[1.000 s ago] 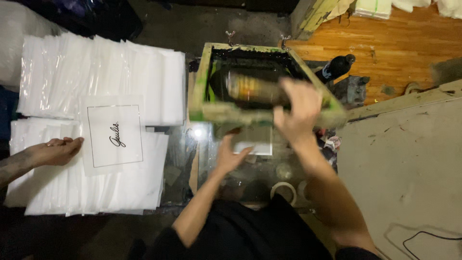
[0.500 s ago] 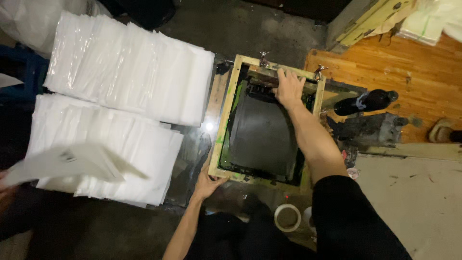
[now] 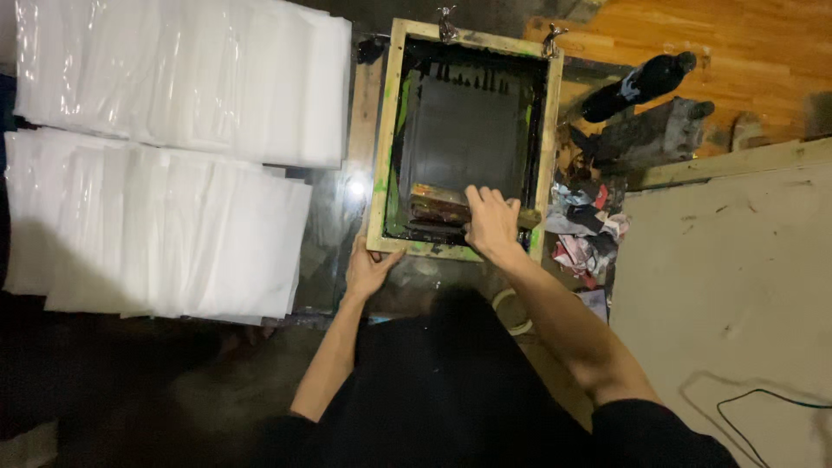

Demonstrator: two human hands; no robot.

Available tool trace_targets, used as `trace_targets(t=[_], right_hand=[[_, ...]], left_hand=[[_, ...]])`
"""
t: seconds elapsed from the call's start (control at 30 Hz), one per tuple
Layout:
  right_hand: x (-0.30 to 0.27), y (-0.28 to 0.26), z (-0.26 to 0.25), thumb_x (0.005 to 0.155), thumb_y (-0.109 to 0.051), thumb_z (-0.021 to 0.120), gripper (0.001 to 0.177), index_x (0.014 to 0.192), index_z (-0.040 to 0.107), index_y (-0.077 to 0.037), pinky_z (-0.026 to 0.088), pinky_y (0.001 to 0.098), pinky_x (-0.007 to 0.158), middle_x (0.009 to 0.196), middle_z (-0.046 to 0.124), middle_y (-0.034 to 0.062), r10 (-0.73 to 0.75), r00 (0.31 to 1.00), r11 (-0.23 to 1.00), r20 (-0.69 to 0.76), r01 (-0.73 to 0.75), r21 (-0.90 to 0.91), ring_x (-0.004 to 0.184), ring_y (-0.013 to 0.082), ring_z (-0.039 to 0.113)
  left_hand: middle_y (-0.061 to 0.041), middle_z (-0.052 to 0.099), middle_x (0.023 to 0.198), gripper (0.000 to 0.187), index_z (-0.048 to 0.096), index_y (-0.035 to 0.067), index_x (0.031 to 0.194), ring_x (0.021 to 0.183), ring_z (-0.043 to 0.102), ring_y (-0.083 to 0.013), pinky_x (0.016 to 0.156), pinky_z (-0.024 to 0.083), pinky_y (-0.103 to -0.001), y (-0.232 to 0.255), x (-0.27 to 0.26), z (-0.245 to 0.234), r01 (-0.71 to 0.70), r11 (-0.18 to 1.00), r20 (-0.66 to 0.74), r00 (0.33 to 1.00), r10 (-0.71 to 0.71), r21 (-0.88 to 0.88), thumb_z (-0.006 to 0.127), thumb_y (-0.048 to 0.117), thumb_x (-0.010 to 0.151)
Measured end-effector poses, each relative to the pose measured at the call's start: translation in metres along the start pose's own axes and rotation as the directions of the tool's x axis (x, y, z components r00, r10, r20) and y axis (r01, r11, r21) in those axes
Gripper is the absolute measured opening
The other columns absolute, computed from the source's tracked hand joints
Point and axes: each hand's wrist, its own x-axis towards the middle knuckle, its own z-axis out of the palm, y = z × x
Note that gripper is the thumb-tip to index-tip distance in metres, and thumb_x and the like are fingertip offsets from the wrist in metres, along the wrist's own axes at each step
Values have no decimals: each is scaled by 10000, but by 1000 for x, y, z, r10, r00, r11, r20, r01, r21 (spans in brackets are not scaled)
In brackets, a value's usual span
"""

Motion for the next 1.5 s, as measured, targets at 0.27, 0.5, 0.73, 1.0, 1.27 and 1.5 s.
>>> trace_targets(t=[0.27, 0.5, 0.73, 1.0, 1.27, 1.5], right_hand=[[32, -21, -32, 926, -159, 730, 492, 1378, 536, -177, 406, 625, 1037, 1276, 615, 111, -63, 998, 996, 15, 63, -62, 1234, 315, 598], [211, 32, -83, 868, -167, 796, 461, 1285, 599, -166, 491, 665, 884, 1128, 669, 90, -73, 934, 990, -351, 24, -140, 1119, 323, 641], [45, -15, -68, 1016, -129, 677, 523, 1522, 543, -140, 370, 736, 1127, 1422, 666, 162, -74, 992, 996, 106, 79, -43, 1380, 360, 597], [-44, 25, -169, 692, -251, 690, 723, 1413, 748, -246, 385, 546, 977, 1075, 585, 98, -181, 633, 983, -753, 85, -164, 971, 309, 572], [20, 30, -316, 718, -85, 611, 722, 1431, 723, -65, 316, 425, 861, 1013, 574, 114, -130, 423, 987, -897, 138, -78, 890, 302, 508], [24, 35, -335, 793, -157, 674, 678, 1458, 724, -36, 363, 488, 878, 1085, 638, 185, -150, 515, 979, -844, 196, -55, 1002, 400, 588]], left_hand=[[-75, 582, 855, 697, 593, 85, 1058, 877, 660, -347, 772, 539, -487, 19, -13, -7, 38, 997, -17, 999, -37, 60, 949, 627, 803], [-64, 537, 841, 681, 619, 84, 1065, 874, 629, -326, 822, 522, -454, 3, -11, 0, 90, 996, 5, 996, -90, -8, 985, 571, 762], [-55, 490, 806, 702, 598, 101, 936, 812, 627, -294, 801, 512, -382, 30, -15, -8, 141, 978, -7, 990, -144, -152, 1066, 555, 675], [-178, 735, 1142, 410, 662, 45, 1215, 1182, 732, -352, 1020, 582, -587, 167, 6, -20, -196, 883, -181, 975, 129, -426, 876, 271, 948], [-246, 625, 1223, 373, 592, -26, 1302, 1113, 635, -473, 928, 527, -577, 82, 116, 76, -320, 904, -182, 907, 379, 285, 586, 220, 1022], [-196, 762, 846, 497, 667, 101, 881, 880, 725, -470, 767, 491, -568, 21, 124, 19, -61, 975, -350, 927, 136, 215, 578, 551, 1075]])
